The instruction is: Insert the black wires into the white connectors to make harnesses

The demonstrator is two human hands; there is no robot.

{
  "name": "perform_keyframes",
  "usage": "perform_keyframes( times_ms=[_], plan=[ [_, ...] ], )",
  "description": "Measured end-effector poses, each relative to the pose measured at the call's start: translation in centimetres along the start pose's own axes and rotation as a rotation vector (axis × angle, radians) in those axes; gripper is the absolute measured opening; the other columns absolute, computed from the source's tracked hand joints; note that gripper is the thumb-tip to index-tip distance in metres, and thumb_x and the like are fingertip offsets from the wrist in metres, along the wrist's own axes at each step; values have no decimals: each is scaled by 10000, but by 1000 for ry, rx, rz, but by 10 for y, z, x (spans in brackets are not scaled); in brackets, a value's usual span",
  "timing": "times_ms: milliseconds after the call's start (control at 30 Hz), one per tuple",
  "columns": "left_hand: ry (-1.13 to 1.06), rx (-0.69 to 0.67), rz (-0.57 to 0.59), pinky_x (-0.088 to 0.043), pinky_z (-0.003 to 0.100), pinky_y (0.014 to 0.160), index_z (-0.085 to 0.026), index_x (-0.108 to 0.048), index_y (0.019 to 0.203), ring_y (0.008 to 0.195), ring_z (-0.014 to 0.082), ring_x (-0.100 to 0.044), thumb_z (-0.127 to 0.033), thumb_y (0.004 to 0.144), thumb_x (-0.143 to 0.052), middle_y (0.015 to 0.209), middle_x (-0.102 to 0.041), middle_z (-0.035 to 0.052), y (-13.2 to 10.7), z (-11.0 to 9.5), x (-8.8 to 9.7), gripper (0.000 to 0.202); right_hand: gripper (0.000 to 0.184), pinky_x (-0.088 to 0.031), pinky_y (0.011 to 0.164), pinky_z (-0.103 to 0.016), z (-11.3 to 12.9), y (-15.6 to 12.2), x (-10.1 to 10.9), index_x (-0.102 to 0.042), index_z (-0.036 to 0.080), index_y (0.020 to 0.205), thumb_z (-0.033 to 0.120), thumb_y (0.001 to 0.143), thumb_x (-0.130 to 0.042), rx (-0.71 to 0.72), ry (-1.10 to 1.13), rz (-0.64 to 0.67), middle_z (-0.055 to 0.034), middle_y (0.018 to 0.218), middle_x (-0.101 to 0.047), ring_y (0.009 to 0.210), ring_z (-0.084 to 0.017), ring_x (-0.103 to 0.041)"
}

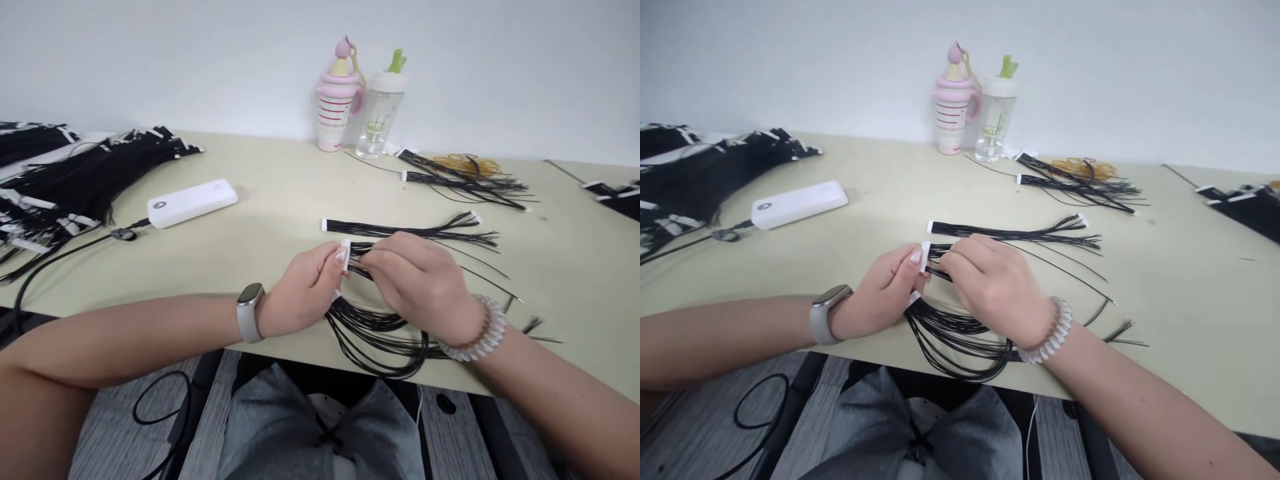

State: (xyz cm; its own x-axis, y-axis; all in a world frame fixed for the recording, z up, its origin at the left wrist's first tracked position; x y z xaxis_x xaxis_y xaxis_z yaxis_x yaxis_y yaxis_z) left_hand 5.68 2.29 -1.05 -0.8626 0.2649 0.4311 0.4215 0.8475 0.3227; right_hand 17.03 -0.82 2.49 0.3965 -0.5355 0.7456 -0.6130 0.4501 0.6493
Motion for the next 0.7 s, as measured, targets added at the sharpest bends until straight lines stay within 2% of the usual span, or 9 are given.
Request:
perform_keyframes(
  times_ms=[200, 333, 533, 700],
  plan=[
    [91, -11, 50, -328, 201, 559, -146, -421, 651, 550, 64, -403, -323, 912, -255, 588, -451, -26, 1, 0, -2, 357, 78, -440, 638, -253, 1, -4, 1, -557, 138, 800, 79, 791, -506, 62, -8, -102, -38, 751, -584, 718, -122, -506],
    [77, -1, 102, -329, 195, 561, -142, -414, 634, 558, 62, -401, -331, 912, -268, 582, -444, -26, 1, 2, -6, 366, 70, -417, 596, -260, 5, -1, 4, -561, 133, 766, 88, 791, -513, 102, -54, -86, -47, 743, -578, 673, -121, -475],
    [5, 17, 18, -331, 179, 529, -146, -391, 637, 532, 52, -391, -350, 915, -259, 573, -443, -28, 0, 5, -2, 369, 100, -391, 569, -259, 4, -1, 5, -563, 133, 717, 92, 794, -514, 104, -96, -44, -52, 749, -578, 682, -126, -469],
    [-82, 81, 29, -326, 179, 503, -148, -392, 635, 499, 53, -370, -382, 908, -271, 536, -416, -34, 0, 10, -5, 379, 94, -376, 560, -262, 3, -2, 2, -568, 138, 730, 117, 802, -512, 98, -126, -35, -49, 763, -584, 674, -131, -458]
  ],
)
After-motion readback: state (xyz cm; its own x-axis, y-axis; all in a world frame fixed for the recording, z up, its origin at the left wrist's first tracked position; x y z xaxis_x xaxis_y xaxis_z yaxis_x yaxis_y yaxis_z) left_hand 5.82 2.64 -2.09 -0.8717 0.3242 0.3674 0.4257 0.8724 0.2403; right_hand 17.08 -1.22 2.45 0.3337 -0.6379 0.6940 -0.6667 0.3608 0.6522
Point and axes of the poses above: each hand's wrist, its own y-axis towards the middle knuckle, its own x-axis out of the back of the hand, z = x × y, the point moved 6 cm from there along y, towards the middle knuckle
